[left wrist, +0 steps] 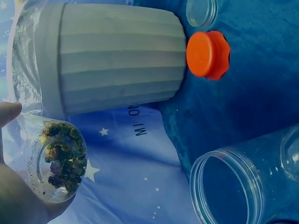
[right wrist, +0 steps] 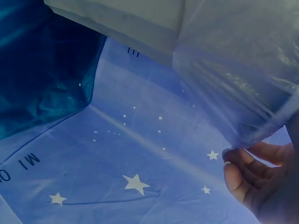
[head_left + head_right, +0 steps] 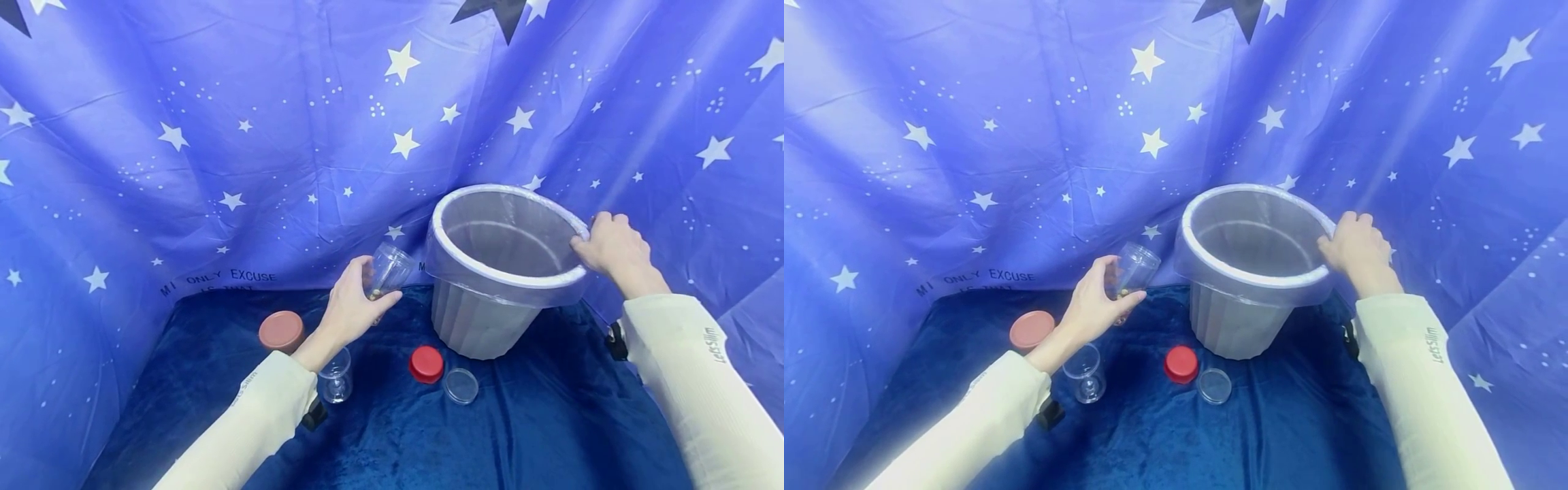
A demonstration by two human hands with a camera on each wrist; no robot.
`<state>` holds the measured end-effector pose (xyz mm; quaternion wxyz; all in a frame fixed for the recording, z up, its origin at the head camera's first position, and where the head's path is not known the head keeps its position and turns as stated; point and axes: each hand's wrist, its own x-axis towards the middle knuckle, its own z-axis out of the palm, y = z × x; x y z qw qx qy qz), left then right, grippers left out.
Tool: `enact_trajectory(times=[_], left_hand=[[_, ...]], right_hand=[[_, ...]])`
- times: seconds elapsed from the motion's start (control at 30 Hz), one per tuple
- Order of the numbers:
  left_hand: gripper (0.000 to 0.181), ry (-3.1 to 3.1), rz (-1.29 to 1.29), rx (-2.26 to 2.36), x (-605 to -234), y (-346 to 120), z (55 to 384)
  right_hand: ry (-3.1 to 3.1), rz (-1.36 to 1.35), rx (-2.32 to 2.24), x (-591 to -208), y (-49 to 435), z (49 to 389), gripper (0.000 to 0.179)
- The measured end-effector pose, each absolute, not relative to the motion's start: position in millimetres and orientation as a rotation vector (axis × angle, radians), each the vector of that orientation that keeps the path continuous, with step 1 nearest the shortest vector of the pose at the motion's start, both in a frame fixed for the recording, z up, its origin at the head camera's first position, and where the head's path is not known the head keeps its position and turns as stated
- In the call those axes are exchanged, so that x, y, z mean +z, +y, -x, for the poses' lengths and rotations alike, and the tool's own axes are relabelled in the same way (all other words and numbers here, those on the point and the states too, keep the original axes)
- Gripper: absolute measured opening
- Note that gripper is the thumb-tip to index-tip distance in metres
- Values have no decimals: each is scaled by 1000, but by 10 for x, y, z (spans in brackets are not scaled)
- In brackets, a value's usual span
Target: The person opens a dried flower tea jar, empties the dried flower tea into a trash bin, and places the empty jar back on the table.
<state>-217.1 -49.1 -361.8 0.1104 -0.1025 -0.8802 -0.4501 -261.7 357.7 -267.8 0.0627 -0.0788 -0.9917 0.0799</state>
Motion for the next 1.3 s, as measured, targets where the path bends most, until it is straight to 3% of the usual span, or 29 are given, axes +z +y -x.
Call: enact_trajectory(times=[0.27, 0.67, 1.3], left_hand=[[74, -2563, 354, -1250, -3622, -497, 2181], [75, -2515, 396, -1115, -3596, -489, 2266], [73, -2435, 557, -637, -3226, -356, 2476]], right_hand=[[-3032, 276, 262, -2729, 3600, 2594, 45], [-3010, 331, 273, -2768, 3536, 2570, 47], [-3016, 378, 244, -2763, 3488, 2579, 50]])
